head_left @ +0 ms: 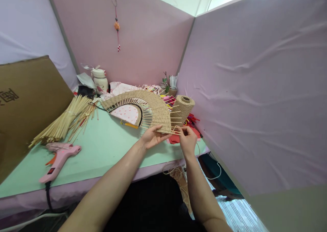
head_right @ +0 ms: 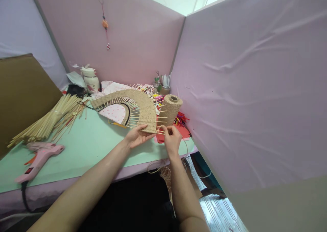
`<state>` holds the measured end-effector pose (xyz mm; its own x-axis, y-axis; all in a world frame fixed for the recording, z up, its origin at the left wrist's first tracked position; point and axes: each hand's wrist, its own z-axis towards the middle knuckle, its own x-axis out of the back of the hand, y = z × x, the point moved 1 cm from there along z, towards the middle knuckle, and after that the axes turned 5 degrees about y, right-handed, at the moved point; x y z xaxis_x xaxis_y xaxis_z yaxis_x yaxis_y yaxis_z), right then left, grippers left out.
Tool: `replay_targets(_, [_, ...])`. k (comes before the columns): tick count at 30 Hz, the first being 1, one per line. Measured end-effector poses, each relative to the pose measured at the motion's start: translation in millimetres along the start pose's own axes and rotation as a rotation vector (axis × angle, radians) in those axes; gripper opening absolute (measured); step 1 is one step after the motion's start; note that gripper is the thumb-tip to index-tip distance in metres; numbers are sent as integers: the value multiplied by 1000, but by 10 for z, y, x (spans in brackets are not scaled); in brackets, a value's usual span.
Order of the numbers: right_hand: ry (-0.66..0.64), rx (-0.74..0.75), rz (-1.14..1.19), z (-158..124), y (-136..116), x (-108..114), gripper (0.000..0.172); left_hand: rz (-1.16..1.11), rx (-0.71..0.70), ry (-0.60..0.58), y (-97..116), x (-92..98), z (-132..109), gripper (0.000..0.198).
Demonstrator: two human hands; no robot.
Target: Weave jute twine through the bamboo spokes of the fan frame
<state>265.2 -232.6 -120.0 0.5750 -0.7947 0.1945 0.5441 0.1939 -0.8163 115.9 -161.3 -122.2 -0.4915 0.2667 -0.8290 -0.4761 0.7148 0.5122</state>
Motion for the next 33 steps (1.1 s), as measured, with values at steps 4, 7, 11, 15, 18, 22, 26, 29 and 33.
replay_targets(4, [35, 74, -46, 26, -1, 95, 32, -12, 17, 19, -1, 12, 1, 40])
replay_targets(7, [-8, 184, -102, 41, -49, 199, 28, -19, 26, 33, 3, 9, -4, 41])
replay_targets(11, [-96, 340, -170, 58, -177, 356, 19, -28, 23, 46, 8, 4, -5, 45])
replay_targets(15, [-137, 437, -154, 97, -259, 407, 14, -36, 23, 44, 8, 2, -2, 46])
replay_targets(18, [-74, 369, -113, 141, -186, 330, 16, -35, 21, 39, 8, 0, -2, 44])
replay_targets(22, [-50, 91, -27, 169, 34, 129, 24, -38, 21, 29, 6, 2, -8, 45])
replay_targets(26, [-151, -72, 80, 171, 153, -115, 27, -65, 39, 5, -1, 0, -14, 45])
replay_targets(29, [-201, -147, 177, 190, 159, -290, 26, -89, 41, -2, -11, -3, -12, 43])
replay_targets(33, [-260, -180, 237, 219, 166, -401, 24, -121, 41, -10, -44, 1, -1, 41])
